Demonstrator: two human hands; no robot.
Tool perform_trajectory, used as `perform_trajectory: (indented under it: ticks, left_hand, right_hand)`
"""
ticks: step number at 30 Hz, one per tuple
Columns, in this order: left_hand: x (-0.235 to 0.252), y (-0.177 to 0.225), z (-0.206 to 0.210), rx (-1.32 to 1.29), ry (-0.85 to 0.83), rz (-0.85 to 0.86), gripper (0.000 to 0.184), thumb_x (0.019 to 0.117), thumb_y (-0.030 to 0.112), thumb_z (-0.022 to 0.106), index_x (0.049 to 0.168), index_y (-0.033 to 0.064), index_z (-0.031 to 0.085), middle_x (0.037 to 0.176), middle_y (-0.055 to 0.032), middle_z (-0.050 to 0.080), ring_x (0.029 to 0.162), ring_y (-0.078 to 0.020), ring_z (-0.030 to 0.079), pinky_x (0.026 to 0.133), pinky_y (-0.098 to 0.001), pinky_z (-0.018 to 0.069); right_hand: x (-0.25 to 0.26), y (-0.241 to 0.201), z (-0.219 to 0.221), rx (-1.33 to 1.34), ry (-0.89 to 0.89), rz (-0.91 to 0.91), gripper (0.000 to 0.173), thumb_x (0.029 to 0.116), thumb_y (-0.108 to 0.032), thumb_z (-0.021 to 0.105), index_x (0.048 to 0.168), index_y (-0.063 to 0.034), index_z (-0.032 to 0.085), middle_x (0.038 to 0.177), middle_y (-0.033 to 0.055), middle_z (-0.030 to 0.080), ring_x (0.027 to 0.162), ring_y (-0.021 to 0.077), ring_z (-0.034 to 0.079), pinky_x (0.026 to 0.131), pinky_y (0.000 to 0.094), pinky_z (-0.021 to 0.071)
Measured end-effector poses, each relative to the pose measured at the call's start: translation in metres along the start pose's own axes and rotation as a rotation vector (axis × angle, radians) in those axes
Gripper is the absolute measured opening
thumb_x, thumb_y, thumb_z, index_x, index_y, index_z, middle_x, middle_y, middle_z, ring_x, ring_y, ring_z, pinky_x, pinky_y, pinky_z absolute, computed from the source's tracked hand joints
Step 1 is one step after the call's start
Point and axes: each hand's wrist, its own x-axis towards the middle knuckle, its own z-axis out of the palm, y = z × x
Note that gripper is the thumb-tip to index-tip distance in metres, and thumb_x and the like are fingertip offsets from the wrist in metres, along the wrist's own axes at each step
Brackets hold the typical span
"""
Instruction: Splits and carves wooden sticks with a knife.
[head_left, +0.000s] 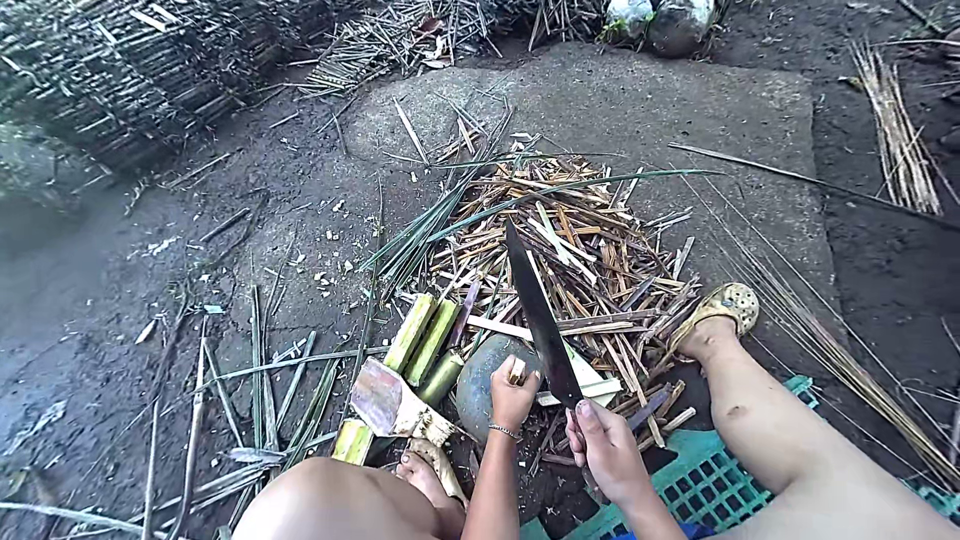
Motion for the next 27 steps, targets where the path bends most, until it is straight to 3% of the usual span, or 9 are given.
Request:
perform_trajectory:
  ticks: [4, 8, 12, 17, 22, 27]
  left_hand:
    - [-0.006, 0.005, 0.01, 0.026, 0.094, 0.03, 0.01, 0.0816, 0.008, 0.068, 0.082, 0.0052, 0.059, 0.069, 0.0074, 0.052, 0.062, 0.0031, 0.05, 0.062, -0.0163, 0.0448]
    - [-0.014, 0.003, 0.023, 0.071, 0.221, 0.026, 0.012, 0.0888, 0.008, 0.068, 0.082, -0.0008, 0.064, 0.072, 0.0002, 0.062, 0.069, -0.0008, 0.059, 0.07, -0.0213, 0.0514]
    - [-0.014, -0.005, 0.024, 0.14, 0.187, 0.122, 0.013, 0.0888, 0.006, 0.058, 0.082, -0.0029, 0.066, 0.074, -0.0052, 0.063, 0.074, -0.0076, 0.062, 0.075, -0.0264, 0.052]
    - [-0.015, -0.008, 0.019, 0.201, 0.094, 0.212, 0.015, 0.0855, 0.007, 0.058, 0.081, -0.0026, 0.069, 0.077, -0.0082, 0.068, 0.078, -0.0132, 0.065, 0.08, -0.0328, 0.053]
    - [-0.011, -0.007, 0.01, 0.264, -0.045, 0.235, 0.011, 0.0809, 0.005, 0.064, 0.074, 0.0, 0.07, 0.071, -0.0059, 0.068, 0.07, -0.0108, 0.066, 0.071, -0.0301, 0.0542]
    - [-0.008, -0.005, 0.005, 0.252, -0.118, 0.202, 0.01, 0.0801, 0.005, 0.064, 0.072, 0.0009, 0.068, 0.069, -0.0043, 0.066, 0.068, -0.0085, 0.064, 0.069, -0.0285, 0.0526]
  right_hand:
    - [-0.002, -0.015, 0.001, -0.011, 0.002, 0.052, 0.044, 0.1057, -0.042, 0.035, 0.079, -0.0152, 0.058, 0.057, -0.0135, 0.049, 0.046, -0.003, 0.048, 0.045, 0.0166, 0.0449]
    - [-0.01, -0.018, 0.01, 0.009, -0.01, 0.162, 0.041, 0.1078, -0.034, 0.034, 0.081, -0.0133, 0.058, 0.057, -0.0112, 0.048, 0.045, -0.0012, 0.048, 0.045, 0.0169, 0.0447]
    - [-0.009, -0.006, 0.013, -0.048, -0.009, 0.176, 0.044, 0.1068, -0.039, 0.035, 0.08, -0.0137, 0.059, 0.056, -0.0102, 0.047, 0.045, 0.0007, 0.048, 0.045, 0.0193, 0.0447]
    - [-0.012, -0.007, 0.006, -0.074, 0.007, 0.121, 0.045, 0.1062, -0.042, 0.037, 0.08, -0.014, 0.059, 0.057, -0.0119, 0.048, 0.046, -0.0022, 0.048, 0.045, 0.0169, 0.0445]
    - [-0.006, -0.006, 0.0, -0.122, 0.003, 0.1, 0.046, 0.105, -0.045, 0.038, 0.082, -0.0134, 0.061, 0.058, -0.0118, 0.047, 0.047, -0.0018, 0.047, 0.045, 0.0178, 0.0432]
    - [-0.002, -0.004, 0.001, -0.09, -0.017, 0.15, 0.044, 0.1054, -0.043, 0.037, 0.08, -0.0139, 0.06, 0.056, -0.0111, 0.048, 0.046, -0.0005, 0.047, 0.046, 0.0187, 0.0439]
